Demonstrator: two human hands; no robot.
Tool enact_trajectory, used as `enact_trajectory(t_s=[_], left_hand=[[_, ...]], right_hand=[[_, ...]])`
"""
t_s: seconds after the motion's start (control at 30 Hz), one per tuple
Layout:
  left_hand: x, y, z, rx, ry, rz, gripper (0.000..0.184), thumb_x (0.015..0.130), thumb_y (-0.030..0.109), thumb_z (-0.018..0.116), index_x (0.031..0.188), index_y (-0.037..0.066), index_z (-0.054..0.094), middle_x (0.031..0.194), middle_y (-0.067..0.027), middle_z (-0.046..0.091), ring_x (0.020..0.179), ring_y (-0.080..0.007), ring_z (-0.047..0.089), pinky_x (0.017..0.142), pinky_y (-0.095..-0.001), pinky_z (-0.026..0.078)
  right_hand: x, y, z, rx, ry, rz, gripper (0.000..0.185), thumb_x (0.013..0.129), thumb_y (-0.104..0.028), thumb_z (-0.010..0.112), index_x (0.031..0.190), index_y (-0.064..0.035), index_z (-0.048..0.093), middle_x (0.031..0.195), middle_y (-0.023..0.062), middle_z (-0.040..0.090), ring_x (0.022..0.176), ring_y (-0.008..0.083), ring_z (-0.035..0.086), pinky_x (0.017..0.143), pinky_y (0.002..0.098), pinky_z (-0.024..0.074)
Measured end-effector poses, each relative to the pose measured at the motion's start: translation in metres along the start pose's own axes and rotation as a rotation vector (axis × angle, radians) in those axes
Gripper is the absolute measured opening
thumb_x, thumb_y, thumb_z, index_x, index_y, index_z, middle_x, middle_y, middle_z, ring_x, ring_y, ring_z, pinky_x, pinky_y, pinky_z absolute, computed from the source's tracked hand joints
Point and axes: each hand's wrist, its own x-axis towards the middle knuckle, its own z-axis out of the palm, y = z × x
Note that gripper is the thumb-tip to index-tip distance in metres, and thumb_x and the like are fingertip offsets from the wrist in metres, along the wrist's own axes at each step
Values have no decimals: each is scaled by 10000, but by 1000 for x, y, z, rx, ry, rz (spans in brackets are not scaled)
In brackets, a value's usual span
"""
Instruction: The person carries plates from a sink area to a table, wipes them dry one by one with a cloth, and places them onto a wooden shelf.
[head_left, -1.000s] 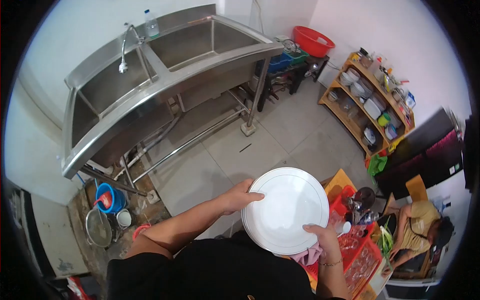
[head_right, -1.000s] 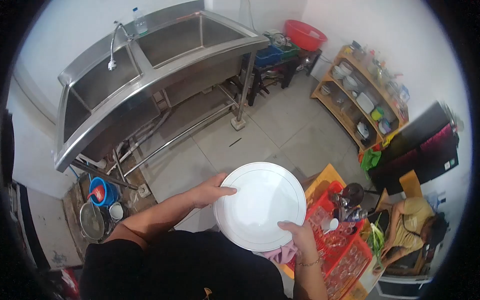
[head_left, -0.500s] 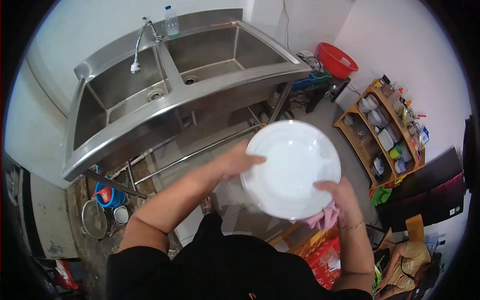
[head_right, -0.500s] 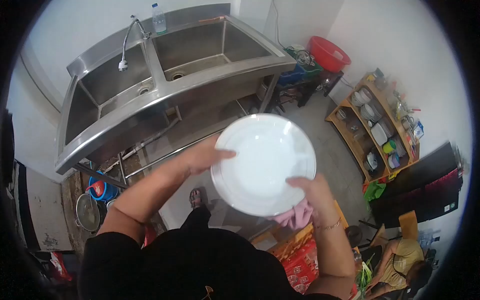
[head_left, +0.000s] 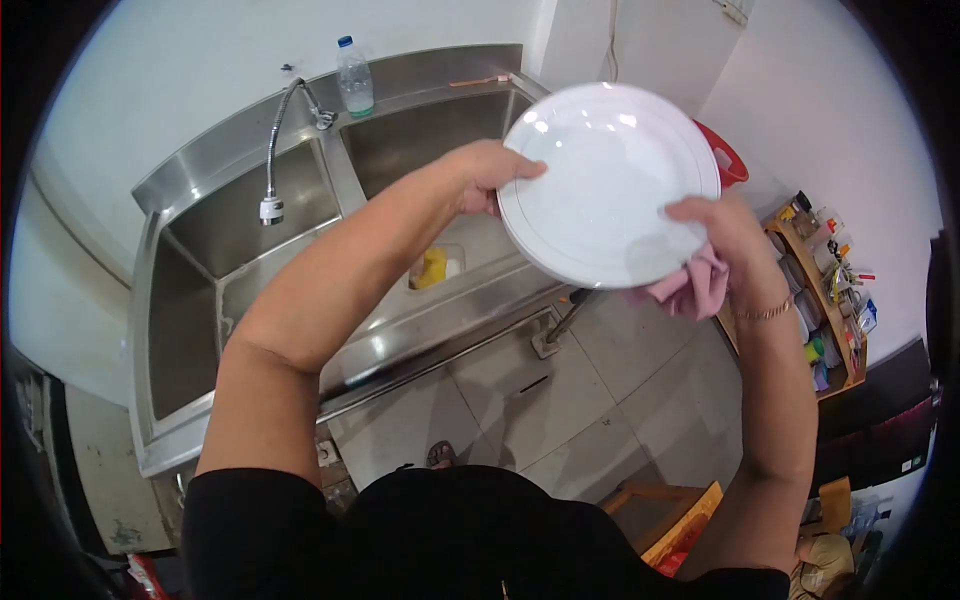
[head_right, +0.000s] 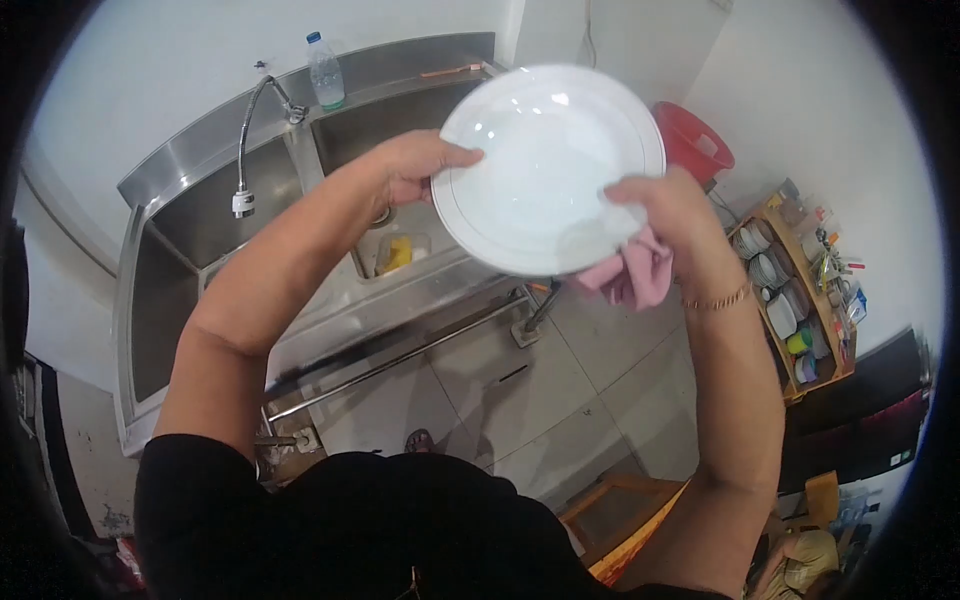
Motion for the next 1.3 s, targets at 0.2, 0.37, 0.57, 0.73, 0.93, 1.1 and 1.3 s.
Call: enact_trajectory(t_s=[0.2,0.37,0.57,0.73,0.93,1.1,1.3], left_hand=[[26,24,-54,-61,110,151,507,895,228,581,1310,25,373,1169,-145,564,1016,-264,612,762,-457,558],[46,10,-84,-294,185,265,476,910,230,568,1307,66,364,1234,-143,514,1048,-265,588,824,-496,539],[63,-10,-109,-444,309,323,443,895,212,597,1264,69,399,1201,-124,509,1065,-277,558,896,-541,489],[78,-22,-123,-508,305,315,395,885,229,618,1211,88,445,1169,-114,512,1051,-278,545,885,-542,491],[90,-29,-127,-522,326,316,397,882,235,622,1211,101,444,1147,-98,515,1037,-258,542,880,-528,497],[97,-29,-122,-516,335,339,415,881,226,623,1227,114,424,1150,-89,511,1038,-247,541,880,-526,498],[107,-36,-119,-481,391,293,486,882,194,617,1288,108,364,1207,-103,495,1083,-268,537,885,-506,492]], right_hand=[[102,-44,22,-301,7,-262,361,743,-124,628,984,144,593,860,167,656,702,218,640,657,321,522],[152,-52,56,-346,-132,-558,370,770,-162,591,1002,126,577,760,237,634,679,321,645,643,402,501],[166,-55,90,-571,-133,-770,276,844,-105,550,1053,76,552,843,203,623,584,309,629,528,348,537],[184,-50,98,-601,-181,-806,249,861,-98,541,1066,44,550,882,191,576,620,293,627,486,331,533],[207,-28,100,-592,-100,-1105,241,858,-94,544,1063,34,549,895,185,573,675,317,617,552,360,528],[212,-18,98,-654,-67,-1050,262,808,-96,541,1058,-23,571,964,176,591,885,360,577,776,435,467],[210,-3,98,-599,-72,-922,252,809,-118,550,1033,-7,582,950,177,599,867,367,584,763,437,471]])
